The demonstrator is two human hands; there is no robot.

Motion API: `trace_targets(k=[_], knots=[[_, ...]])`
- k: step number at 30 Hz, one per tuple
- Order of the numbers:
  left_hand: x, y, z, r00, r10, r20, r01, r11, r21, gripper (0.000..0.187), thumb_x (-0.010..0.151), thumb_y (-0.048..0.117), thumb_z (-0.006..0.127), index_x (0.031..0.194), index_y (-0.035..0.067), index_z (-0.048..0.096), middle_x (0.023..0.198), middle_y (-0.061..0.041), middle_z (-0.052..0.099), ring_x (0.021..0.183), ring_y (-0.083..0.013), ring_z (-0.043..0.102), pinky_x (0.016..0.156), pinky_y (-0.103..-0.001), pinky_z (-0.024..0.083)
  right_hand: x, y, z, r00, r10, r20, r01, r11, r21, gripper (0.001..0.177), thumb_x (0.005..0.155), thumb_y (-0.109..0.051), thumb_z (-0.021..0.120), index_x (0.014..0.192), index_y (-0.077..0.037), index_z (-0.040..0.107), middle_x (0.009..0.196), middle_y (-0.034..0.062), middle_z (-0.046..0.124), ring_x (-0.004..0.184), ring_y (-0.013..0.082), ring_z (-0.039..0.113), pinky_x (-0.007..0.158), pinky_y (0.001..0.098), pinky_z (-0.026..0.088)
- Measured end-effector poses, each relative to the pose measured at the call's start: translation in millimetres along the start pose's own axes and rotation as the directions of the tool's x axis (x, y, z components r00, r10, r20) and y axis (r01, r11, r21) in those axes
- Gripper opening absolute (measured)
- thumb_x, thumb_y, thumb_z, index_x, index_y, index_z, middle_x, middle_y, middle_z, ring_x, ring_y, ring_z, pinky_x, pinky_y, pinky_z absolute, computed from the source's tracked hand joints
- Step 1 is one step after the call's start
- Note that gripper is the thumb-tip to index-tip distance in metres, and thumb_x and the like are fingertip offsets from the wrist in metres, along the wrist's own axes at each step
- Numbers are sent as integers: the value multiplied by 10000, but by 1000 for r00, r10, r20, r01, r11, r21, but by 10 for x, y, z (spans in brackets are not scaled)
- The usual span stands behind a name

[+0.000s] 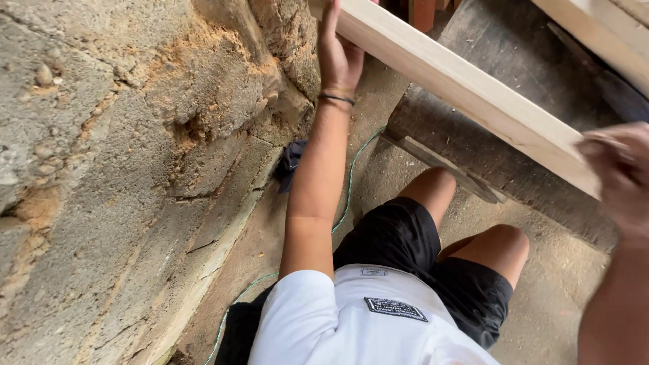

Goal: The person kneels on the floor and uses a chisel to carve and shape the edges of a long wooden plank. They frequently pause to wipe the wood with their hand and inspect the surface. The person also uses a sanding block to smooth the plank's surface.

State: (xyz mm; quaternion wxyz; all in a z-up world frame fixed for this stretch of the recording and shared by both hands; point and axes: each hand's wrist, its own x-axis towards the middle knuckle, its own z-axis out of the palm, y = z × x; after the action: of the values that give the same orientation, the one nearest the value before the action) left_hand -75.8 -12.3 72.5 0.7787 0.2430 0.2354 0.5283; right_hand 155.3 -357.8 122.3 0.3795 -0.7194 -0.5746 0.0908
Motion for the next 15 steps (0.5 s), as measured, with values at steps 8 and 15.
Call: trace_targets(k=[8, 15], knots=[[-177, 187, 217, 989, 52, -138, -38, 994, 98, 771, 558, 386, 599, 1185, 157, 214, 1088, -184, 444, 840, -252, 466, 622, -393, 493, 736, -689, 681, 996, 21, 87, -9, 990, -139, 115, 908, -79, 723, 958, -27, 634, 865, 86, 535, 847, 202, 449, 717, 284, 366], [-341, -227, 119, 993, -42, -111, 56, 991, 120, 630, 537, 249, 688, 1020, 59, 332, 944, -134, 446, 802, -226, 495, 625, -355, 508, 800, -724, 737, 977, 28, 212, -16, 998, -57, 169, 838, -19, 670, 898, 33, 521, 1097, 191, 512, 993, 270, 485, 798, 330, 418]])
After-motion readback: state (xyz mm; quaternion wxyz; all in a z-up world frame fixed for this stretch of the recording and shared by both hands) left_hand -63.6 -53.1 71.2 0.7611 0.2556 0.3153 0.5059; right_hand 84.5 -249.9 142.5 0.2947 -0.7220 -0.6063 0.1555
